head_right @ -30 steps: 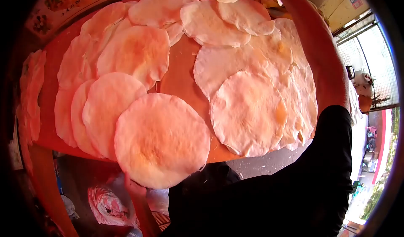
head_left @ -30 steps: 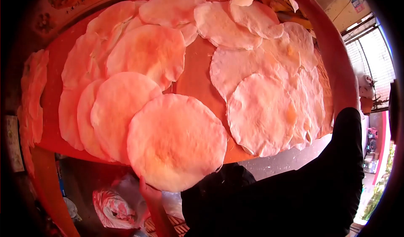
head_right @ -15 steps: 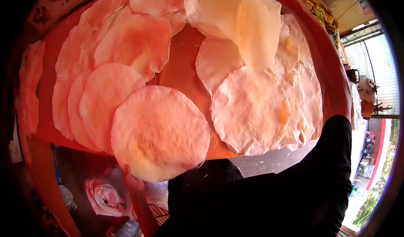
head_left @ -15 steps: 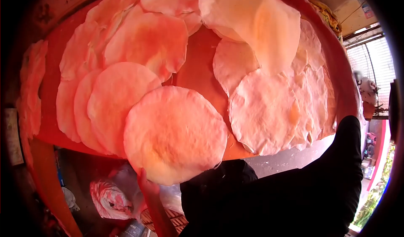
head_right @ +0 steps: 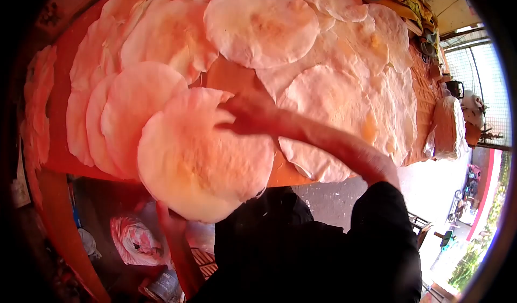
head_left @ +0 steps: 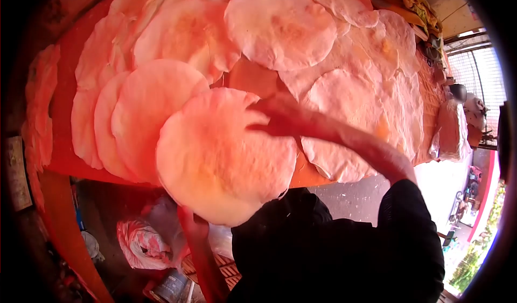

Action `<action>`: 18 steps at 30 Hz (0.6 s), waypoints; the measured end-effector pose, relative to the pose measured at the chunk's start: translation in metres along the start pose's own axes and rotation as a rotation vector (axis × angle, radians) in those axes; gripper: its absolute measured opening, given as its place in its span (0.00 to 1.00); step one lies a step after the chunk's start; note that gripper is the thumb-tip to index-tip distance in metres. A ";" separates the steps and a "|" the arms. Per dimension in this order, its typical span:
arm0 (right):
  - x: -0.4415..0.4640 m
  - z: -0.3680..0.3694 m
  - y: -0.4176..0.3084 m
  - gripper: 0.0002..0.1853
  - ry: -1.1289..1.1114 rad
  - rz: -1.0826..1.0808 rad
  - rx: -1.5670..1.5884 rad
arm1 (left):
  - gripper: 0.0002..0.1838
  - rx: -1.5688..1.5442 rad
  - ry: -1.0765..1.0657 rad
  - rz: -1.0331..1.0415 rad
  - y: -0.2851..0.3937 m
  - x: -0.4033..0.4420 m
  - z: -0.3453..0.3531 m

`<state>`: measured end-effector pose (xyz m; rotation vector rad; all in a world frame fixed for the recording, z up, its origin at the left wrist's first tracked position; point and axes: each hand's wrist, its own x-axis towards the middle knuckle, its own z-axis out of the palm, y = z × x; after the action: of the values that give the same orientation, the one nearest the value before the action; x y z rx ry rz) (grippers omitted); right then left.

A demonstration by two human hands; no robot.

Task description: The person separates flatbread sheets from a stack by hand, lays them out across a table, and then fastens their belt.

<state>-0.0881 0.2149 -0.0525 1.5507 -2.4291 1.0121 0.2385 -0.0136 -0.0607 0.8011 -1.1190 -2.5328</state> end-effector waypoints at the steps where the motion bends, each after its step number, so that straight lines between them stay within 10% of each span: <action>1: 0.009 -0.001 -0.060 0.31 -0.283 0.209 0.198 | 0.32 0.043 -0.014 0.053 -0.004 0.004 0.007; 11: 0.011 0.028 -0.134 0.17 -0.600 0.852 1.003 | 0.28 0.223 -0.062 0.061 0.011 0.023 0.048; 18: -0.004 0.070 -0.154 0.13 -0.429 0.826 1.039 | 0.21 0.470 0.132 0.094 0.025 0.024 0.060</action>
<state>0.0611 0.1374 -0.0347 0.8286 -3.1237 2.6353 0.1845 -0.0053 -0.0183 0.9784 -1.6891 -2.1280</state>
